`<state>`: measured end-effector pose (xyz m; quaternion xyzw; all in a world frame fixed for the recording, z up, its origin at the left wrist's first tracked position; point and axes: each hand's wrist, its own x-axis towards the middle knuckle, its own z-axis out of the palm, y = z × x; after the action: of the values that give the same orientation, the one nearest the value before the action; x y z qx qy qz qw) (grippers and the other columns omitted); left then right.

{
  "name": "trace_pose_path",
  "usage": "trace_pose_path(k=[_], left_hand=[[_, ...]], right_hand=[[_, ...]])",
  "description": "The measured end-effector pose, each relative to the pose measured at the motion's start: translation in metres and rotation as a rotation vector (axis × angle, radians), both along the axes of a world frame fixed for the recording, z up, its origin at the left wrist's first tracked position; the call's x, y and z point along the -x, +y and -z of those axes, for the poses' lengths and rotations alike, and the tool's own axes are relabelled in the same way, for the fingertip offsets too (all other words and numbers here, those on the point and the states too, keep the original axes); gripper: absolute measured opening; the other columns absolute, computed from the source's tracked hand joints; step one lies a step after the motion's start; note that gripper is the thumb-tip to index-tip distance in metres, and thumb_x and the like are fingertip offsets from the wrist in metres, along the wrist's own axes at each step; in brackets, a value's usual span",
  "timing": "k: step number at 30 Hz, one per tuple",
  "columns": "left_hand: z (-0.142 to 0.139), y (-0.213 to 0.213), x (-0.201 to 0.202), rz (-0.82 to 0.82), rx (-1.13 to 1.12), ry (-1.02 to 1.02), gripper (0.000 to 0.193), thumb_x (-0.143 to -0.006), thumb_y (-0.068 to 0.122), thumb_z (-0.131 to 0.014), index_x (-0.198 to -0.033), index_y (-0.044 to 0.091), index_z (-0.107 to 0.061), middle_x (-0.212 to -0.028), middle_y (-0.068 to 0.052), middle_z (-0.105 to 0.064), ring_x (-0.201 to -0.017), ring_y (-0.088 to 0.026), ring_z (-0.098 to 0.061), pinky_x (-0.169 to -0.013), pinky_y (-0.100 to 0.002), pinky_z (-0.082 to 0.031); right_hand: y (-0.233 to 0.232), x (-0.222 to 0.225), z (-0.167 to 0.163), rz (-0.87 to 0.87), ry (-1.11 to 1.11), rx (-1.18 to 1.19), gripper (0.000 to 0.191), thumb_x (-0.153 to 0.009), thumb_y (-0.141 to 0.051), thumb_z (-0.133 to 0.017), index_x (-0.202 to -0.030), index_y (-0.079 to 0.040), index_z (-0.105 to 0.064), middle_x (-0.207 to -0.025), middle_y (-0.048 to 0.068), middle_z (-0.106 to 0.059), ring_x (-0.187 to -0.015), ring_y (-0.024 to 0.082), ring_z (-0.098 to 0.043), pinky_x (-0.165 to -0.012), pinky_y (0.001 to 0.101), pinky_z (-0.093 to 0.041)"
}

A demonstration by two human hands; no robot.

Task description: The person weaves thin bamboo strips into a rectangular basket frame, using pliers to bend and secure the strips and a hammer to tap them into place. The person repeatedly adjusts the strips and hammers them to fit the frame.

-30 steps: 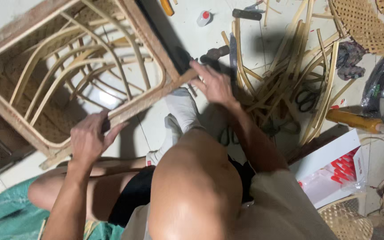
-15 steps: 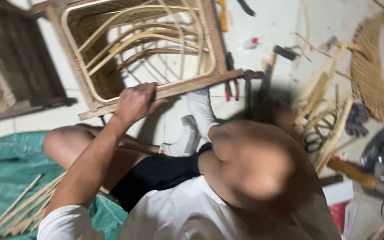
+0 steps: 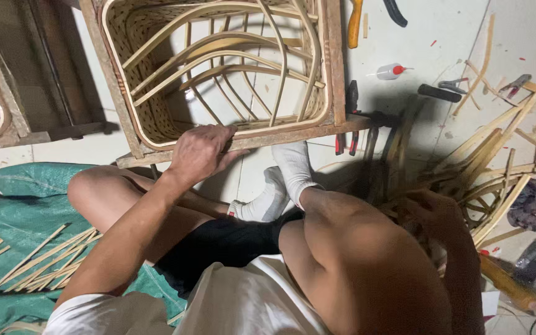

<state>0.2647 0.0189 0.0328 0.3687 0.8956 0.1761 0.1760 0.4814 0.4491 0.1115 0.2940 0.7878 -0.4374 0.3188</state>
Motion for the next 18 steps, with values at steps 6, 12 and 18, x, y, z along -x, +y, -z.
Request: trace_pose_path(k=[6, 12, 18], left_hand=[[-0.022, 0.008, 0.010, 0.003, -0.122, 0.018, 0.064, -0.091, 0.061, -0.070, -0.116, 0.002, -0.068, -0.100, -0.020, -0.076, -0.091, -0.032, -0.075, -0.091, -0.043, -0.061], [-0.054, 0.031, 0.012, -0.211, -0.656, -0.342, 0.057, -0.101, 0.036, -0.067, -0.140, -0.005, -0.059, -0.125, -0.025, -0.072, -0.113, -0.036, -0.072, -0.095, -0.045, -0.058], [-0.043, 0.024, 0.057, -0.378, -0.406, -0.363, 0.031, -0.106, 0.023, -0.058, -0.125, 0.005, -0.073, -0.085, -0.020, -0.077, -0.061, -0.029, -0.074, -0.061, -0.041, -0.061]], right_hand=[[-0.048, 0.055, 0.024, -0.081, 0.468, -0.068, 0.017, -0.098, -0.018, -0.071, -0.109, -0.008, -0.078, -0.099, 0.007, -0.079, -0.086, 0.014, -0.075, -0.078, 0.0298, -0.060], [-0.150, 0.188, 0.031, -0.266, 0.744, 0.243, 0.020, -0.095, -0.009, -0.077, -0.114, -0.001, -0.077, -0.100, 0.009, -0.077, -0.086, 0.015, -0.071, -0.074, 0.0272, -0.057], [-0.206, 0.297, 0.009, -0.217, 1.061, 0.391, 0.020, -0.105, -0.016, -0.067, -0.118, -0.002, -0.061, -0.106, 0.004, -0.067, -0.079, 0.015, -0.067, -0.069, 0.0277, -0.056]])
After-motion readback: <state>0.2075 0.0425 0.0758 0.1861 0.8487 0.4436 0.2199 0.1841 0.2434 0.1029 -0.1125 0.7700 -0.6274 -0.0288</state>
